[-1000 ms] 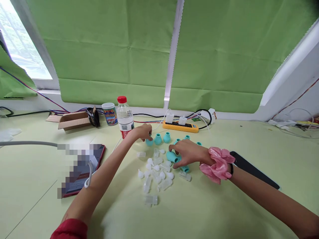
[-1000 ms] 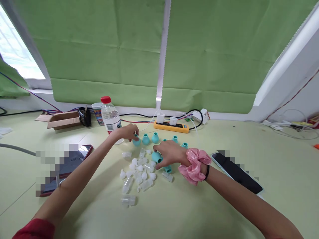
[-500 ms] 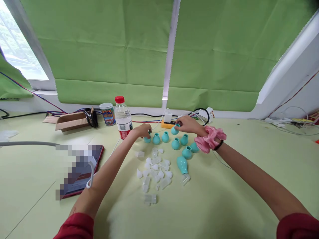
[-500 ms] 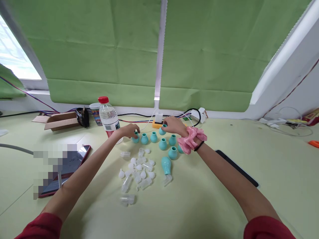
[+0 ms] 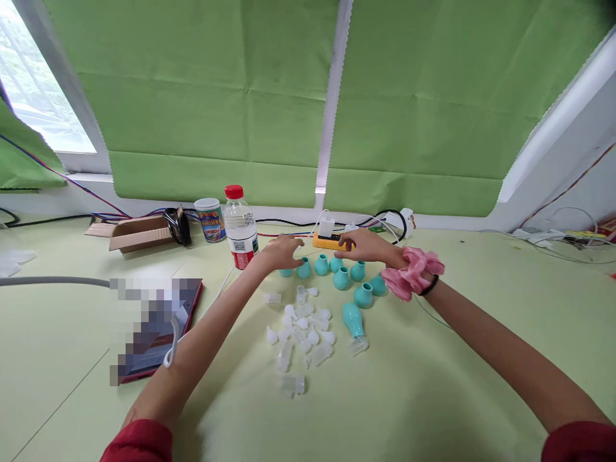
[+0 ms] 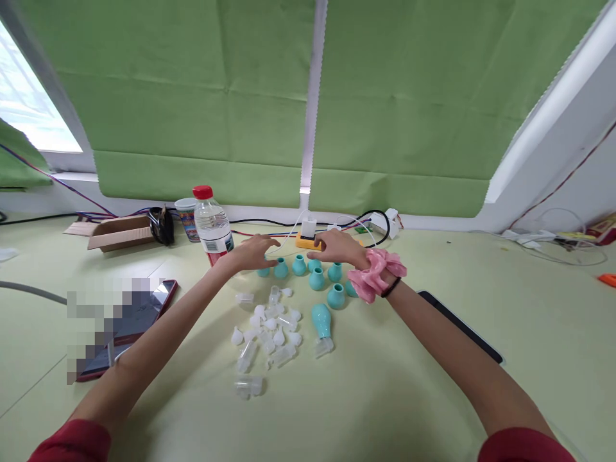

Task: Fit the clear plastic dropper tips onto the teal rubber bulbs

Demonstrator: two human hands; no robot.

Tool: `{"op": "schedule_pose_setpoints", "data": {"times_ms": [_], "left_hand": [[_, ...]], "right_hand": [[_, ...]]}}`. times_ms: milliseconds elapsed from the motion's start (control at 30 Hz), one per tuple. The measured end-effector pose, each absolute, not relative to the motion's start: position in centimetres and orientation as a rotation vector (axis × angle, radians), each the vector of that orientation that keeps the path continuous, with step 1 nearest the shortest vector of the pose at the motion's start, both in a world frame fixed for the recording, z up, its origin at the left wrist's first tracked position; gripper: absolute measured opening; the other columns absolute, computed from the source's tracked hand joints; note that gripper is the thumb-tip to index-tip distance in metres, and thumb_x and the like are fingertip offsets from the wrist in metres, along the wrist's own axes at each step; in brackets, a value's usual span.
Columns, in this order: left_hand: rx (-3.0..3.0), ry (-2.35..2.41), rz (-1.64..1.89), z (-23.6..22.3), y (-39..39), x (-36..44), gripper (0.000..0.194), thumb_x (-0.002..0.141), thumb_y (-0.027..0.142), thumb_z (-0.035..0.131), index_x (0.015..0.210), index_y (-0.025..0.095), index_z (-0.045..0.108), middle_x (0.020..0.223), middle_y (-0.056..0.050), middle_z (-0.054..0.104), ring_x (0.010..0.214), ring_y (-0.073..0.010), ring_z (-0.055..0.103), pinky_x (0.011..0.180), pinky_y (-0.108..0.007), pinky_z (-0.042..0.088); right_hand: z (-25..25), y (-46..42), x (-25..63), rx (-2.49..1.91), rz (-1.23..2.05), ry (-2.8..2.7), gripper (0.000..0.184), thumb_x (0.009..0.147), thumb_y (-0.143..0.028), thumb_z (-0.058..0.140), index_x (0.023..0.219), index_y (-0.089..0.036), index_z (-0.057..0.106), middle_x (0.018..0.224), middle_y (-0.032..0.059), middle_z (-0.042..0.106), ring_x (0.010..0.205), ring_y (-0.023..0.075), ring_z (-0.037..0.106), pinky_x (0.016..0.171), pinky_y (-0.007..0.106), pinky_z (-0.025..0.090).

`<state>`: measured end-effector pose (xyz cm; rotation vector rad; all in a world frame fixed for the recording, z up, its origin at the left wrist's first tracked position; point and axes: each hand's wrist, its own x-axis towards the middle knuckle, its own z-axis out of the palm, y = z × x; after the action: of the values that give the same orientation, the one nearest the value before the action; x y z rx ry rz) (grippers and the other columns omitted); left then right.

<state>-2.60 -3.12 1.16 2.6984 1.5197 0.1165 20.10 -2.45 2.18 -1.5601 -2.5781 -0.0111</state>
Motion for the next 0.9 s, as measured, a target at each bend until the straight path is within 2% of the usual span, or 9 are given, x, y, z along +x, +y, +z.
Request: {"op": "schedule_pose_setpoints", "data": {"times_ms": [67, 100, 167, 333, 500, 600, 733, 900], "left_hand": [[2.777, 1.456, 0.245, 1.2, -4.8, -0.8, 0.047, 0.078, 0.041, 0.041, 0.12, 0.019, 0.038, 0.12, -0.008, 0.044, 0.112, -0.0245, 0.035, 0.093, -0.036, 0.029], [2.826, 1.388, 0.294, 1.1, -5.6, 0.2, 0.045, 0.078, 0.042, 0.041, 0.117, 0.02, 0.041, 0.117, -0.007, 0.047, 0.11, -0.0236, 0.036, 0.093, -0.034, 0.029], [2.985, 1.174, 0.364, 0.6, -6.8, 2.4, 0.041, 0.077, 0.044, 0.043, 0.109, 0.019, 0.048, 0.103, -0.008, 0.054, 0.103, -0.0251, 0.04, 0.087, -0.035, 0.034], [2.997, 1.213, 0.325, -1.3, -6.1, 5.9, 0.034, 0.074, 0.028, 0.05, 0.104, 0.013, 0.052, 0.099, -0.014, 0.054, 0.1, -0.0302, 0.04, 0.073, -0.038, 0.039], [2.947, 1.15, 0.247, -1.1, -3.3, 6.3, 0.02, 0.071, 0.024, 0.053, 0.091, 0.019, 0.057, 0.089, -0.006, 0.059, 0.096, -0.0231, 0.044, 0.07, -0.029, 0.04], [2.906, 1.177, 0.285, 0.2, -2.3, 6.5, 0.022, 0.072, 0.027, 0.051, 0.092, 0.019, 0.056, 0.092, -0.005, 0.058, 0.095, -0.0208, 0.045, 0.069, -0.026, 0.041], [2.871, 1.262, 0.357, 1.7, -1.3, 7.8, 0.023, 0.072, 0.026, 0.049, 0.094, 0.019, 0.054, 0.094, -0.006, 0.056, 0.097, -0.0215, 0.045, 0.07, -0.028, 0.041], [2.845, 1.335, 0.355, 2.0, -0.3, 9.8, 0.023, 0.07, 0.022, 0.051, 0.091, 0.017, 0.054, 0.095, -0.009, 0.056, 0.095, -0.0239, 0.047, 0.071, -0.032, 0.041]], "right_hand": [[3.0, -3.2, 20.8, -1.46, 0.091, -2.655, 0.036, 0.068, -0.048, 0.053, 0.086, -0.018, 0.06, 0.078, 0.0038, 0.063, 0.071, 0.0175, 0.057, 0.063, 0.026, 0.041], [3.3, -3.4, 21.2, -1.437, 0.129, -2.691, 0.034, 0.066, -0.046, 0.055, 0.084, -0.017, 0.06, 0.077, 0.0035, 0.063, 0.069, 0.017, 0.057, 0.062, 0.025, 0.041], [3.6, -3.7, 22.2, -1.482, 0.176, -2.749, 0.034, 0.062, -0.044, 0.059, 0.08, -0.016, 0.061, 0.076, 0.0043, 0.063, 0.068, 0.0175, 0.057, 0.061, 0.025, 0.041], [2.9, -4.1, 25.1, -1.601, 0.331, -2.809, 0.038, 0.056, -0.043, 0.063, 0.083, -0.017, 0.061, 0.081, 0.0049, 0.062, 0.07, 0.0191, 0.057, 0.059, 0.026, 0.042], [1.0, -4.7, 27.5, -1.535, 0.443, -2.787, 0.028, 0.057, -0.033, 0.062, 0.081, -0.018, 0.062, 0.079, 0.0034, 0.062, 0.068, 0.0173, 0.057, 0.057, 0.025, 0.043], [0.5, -4.1, 28.8, -1.605, 0.373, -2.723, 0.022, 0.058, -0.029, 0.061, 0.077, -0.017, 0.063, 0.075, 0.0034, 0.062, 0.064, 0.0164, 0.056, 0.056, 0.025, 0.043], [0.3, -2.4, 29.5, -1.741, 0.189, -2.658, 0.025, 0.058, -0.028, 0.062, 0.08, -0.017, 0.064, 0.078, 0.0047, 0.062, 0.069, 0.0184, 0.057, 0.061, 0.026, 0.044], [-0.1, -1.4, 28.6, -1.773, 0.145, -2.648, 0.032, 0.059, -0.033, 0.063, 0.086, -0.016, 0.063, 0.08, 0.0063, 0.062, 0.073, 0.0201, 0.058, 0.063, 0.028, 0.044]]}}
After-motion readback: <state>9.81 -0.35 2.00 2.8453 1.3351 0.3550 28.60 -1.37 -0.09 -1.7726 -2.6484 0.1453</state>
